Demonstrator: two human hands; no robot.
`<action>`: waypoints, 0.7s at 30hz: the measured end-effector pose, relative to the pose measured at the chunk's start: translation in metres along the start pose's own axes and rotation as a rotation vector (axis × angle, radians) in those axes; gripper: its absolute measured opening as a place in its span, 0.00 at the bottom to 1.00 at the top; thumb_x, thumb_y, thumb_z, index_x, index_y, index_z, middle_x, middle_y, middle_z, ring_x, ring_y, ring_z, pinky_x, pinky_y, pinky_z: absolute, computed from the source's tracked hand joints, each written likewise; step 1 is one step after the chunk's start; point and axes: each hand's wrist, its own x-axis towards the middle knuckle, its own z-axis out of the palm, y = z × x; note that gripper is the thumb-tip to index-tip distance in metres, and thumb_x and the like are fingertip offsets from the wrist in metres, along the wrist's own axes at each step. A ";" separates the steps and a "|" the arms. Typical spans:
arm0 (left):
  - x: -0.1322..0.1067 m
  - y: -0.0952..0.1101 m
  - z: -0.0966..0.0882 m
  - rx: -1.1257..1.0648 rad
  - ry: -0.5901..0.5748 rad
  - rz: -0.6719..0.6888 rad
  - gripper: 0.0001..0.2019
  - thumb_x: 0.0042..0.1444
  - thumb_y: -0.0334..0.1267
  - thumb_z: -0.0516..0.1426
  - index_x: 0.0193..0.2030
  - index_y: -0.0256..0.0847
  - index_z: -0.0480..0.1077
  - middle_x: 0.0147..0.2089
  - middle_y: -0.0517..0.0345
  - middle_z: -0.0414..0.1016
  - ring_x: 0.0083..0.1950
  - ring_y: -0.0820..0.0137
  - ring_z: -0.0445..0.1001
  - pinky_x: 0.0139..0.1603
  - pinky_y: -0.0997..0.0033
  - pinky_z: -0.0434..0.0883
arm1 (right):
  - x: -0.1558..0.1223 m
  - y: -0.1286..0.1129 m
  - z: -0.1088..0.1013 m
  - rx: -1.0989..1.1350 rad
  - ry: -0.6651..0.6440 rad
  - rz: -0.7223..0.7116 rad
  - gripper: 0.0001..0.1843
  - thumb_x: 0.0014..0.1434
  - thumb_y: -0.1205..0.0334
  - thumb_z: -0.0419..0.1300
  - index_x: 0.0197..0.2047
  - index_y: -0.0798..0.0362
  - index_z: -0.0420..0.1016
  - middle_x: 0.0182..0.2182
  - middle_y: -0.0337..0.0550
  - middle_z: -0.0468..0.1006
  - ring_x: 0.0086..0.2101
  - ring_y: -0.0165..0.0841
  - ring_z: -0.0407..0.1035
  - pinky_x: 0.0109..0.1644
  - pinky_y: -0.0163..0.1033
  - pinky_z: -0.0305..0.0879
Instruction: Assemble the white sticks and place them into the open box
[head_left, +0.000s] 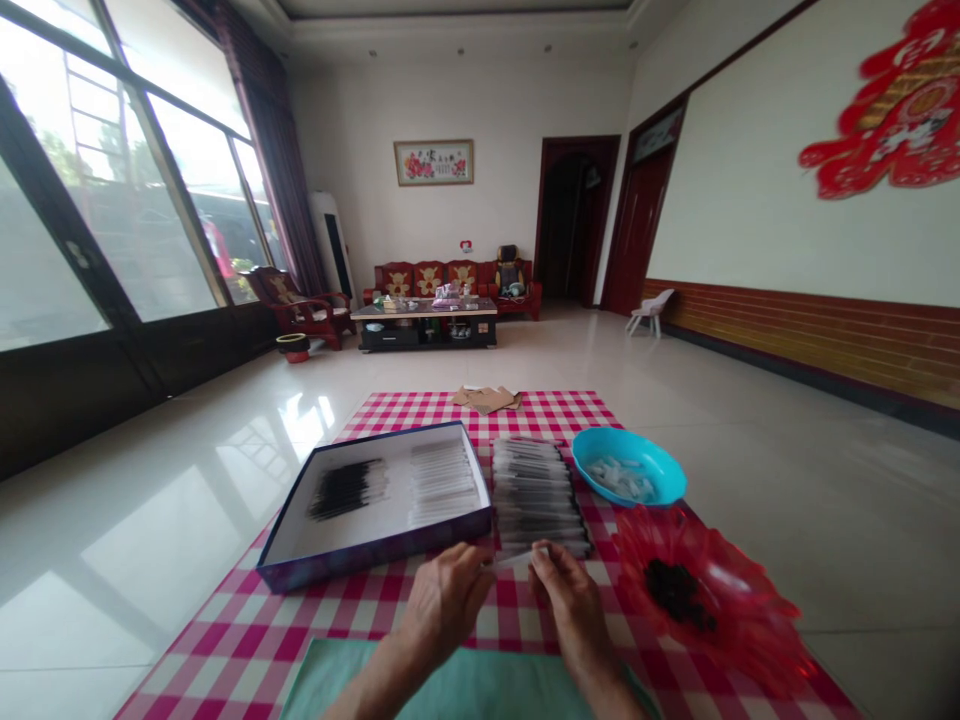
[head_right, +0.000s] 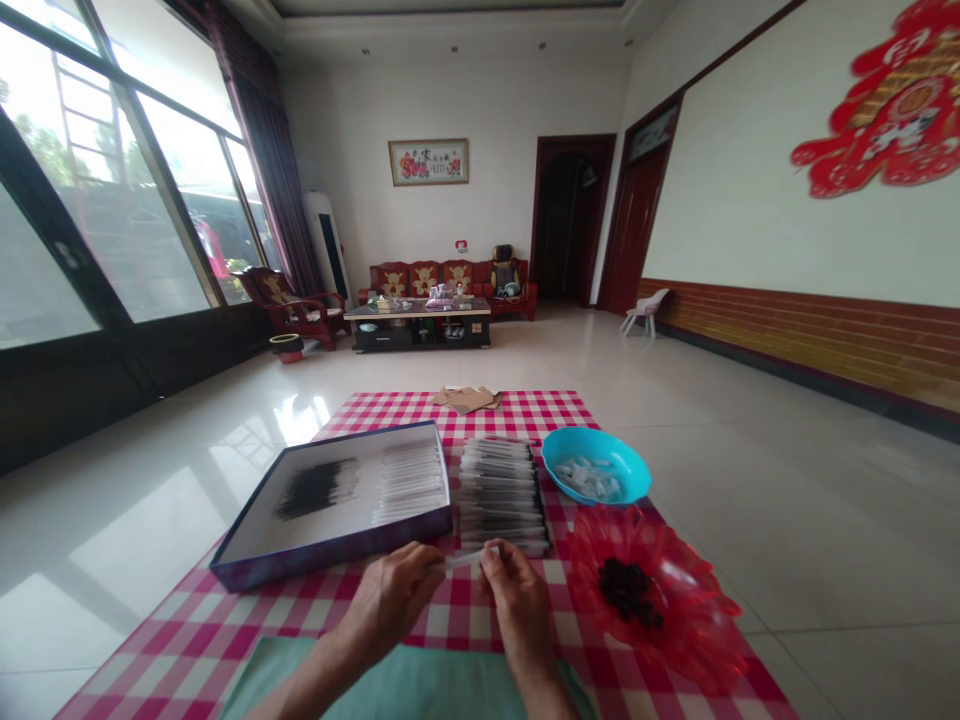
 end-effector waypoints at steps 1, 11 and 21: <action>0.002 0.004 0.004 0.096 -0.006 0.060 0.07 0.58 0.33 0.50 0.37 0.42 0.70 0.31 0.57 0.72 0.32 0.70 0.70 0.33 0.73 0.64 | 0.000 0.000 0.000 -0.023 -0.019 -0.002 0.20 0.45 0.44 0.63 0.32 0.52 0.73 0.18 0.33 0.70 0.21 0.31 0.64 0.27 0.35 0.62; 0.011 0.008 0.050 0.229 0.126 0.186 0.09 0.59 0.29 0.48 0.41 0.42 0.66 0.35 0.56 0.71 0.35 0.68 0.67 0.38 0.70 0.67 | 0.002 0.004 0.000 -0.097 0.069 -0.019 0.19 0.47 0.43 0.62 0.29 0.53 0.74 0.22 0.38 0.75 0.23 0.32 0.67 0.27 0.34 0.64; 0.007 -0.003 0.056 -0.033 0.103 0.089 0.11 0.62 0.32 0.45 0.33 0.39 0.66 0.30 0.55 0.70 0.33 0.70 0.69 0.36 0.71 0.67 | 0.006 0.016 -0.007 -0.109 0.032 -0.030 0.16 0.52 0.47 0.60 0.33 0.52 0.74 0.25 0.37 0.75 0.28 0.33 0.69 0.32 0.35 0.65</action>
